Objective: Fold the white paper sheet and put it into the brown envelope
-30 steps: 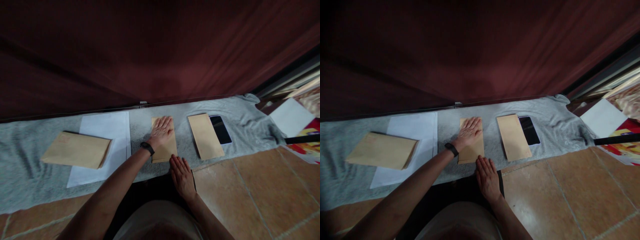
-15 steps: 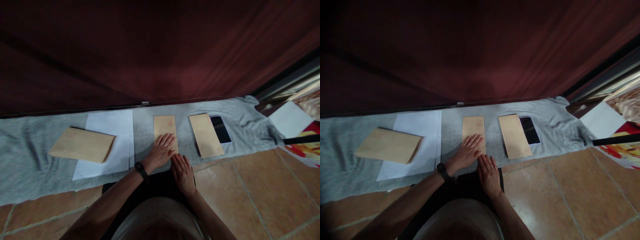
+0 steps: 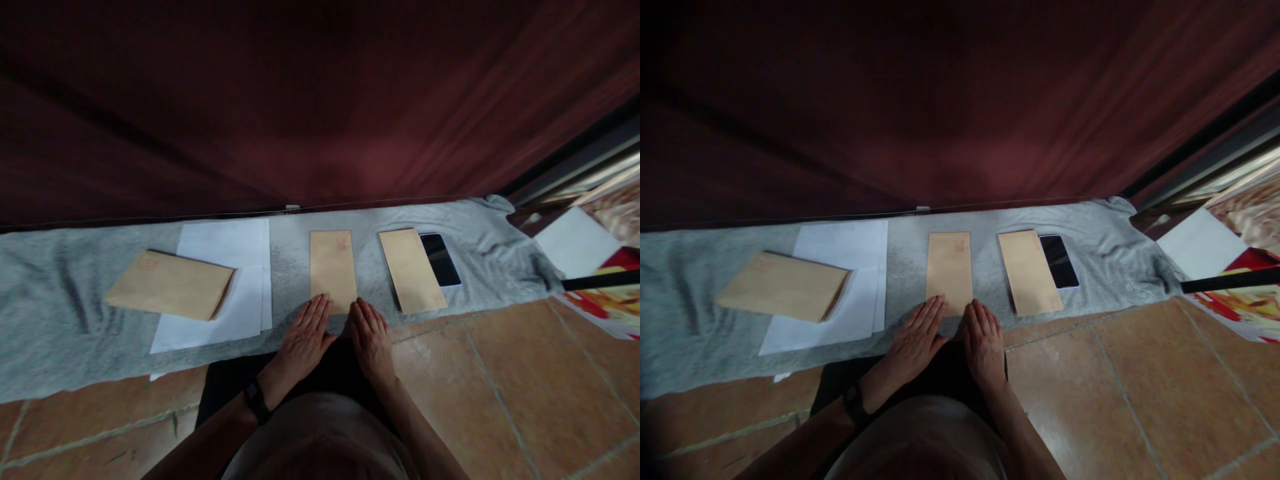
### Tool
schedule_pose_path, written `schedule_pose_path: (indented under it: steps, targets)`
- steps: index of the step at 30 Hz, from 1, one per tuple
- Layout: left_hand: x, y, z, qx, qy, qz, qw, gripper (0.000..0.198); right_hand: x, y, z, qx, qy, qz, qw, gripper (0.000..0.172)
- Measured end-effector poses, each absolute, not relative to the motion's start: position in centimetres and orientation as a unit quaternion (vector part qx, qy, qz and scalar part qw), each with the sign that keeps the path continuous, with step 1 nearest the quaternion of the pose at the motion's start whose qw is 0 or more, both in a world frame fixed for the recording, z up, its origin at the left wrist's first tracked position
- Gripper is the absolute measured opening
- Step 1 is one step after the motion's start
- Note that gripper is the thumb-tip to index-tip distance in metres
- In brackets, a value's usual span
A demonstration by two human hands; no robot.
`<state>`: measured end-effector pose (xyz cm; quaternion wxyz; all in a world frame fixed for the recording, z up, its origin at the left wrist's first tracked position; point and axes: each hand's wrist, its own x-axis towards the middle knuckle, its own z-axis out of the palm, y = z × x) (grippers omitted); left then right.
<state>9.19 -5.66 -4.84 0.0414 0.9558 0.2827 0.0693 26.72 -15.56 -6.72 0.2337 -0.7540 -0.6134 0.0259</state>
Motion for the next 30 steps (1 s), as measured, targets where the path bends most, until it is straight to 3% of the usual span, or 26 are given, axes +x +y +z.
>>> schedule_pose_path:
  steps: [7,10,14,17,21,24,27,30]
  targets:
    - [10.9,-6.3,-5.1,0.949,0.311,0.038,-0.045,0.045,26.9,-12.8,-5.5,-0.811,-0.514,0.045,0.275,0.031]
    - [11.5,-6.3,-4.2,0.951,0.3,0.01,-0.067,0.043,27.7,-12.0,-5.6,-0.797,-0.476,0.106,0.356,0.024]
    - [11.8,-5.7,-3.3,0.955,0.285,0.011,-0.082,0.047,28.3,-11.4,-5.3,-0.728,-0.376,0.282,0.5,0.023]
    - [12.2,-5.1,-2.6,0.95,0.308,0.027,-0.049,0.038,27.4,-10.9,-4.1,-0.662,-0.328,0.364,0.567,0.024]
    - [12.7,-4.2,-1.2,0.918,0.381,0.073,0.078,0.035,25.4,-10.1,-1.6,-0.641,-0.348,0.378,0.571,0.026]
    - [12.4,-3.5,-0.2,0.827,0.472,0.184,0.243,0.025,24.8,-9.6,0.0,-0.631,-0.383,0.373,0.562,0.029]
    - [12.1,-2.8,0.1,0.606,0.535,0.342,0.48,0.032,25.0,-9.4,0.2,-0.649,-0.417,0.322,0.549,0.032]
    - [12.4,-2.8,-0.5,0.33,0.501,0.446,0.665,0.032,25.2,-9.2,-1.2,-0.685,-0.399,0.292,0.535,0.039]
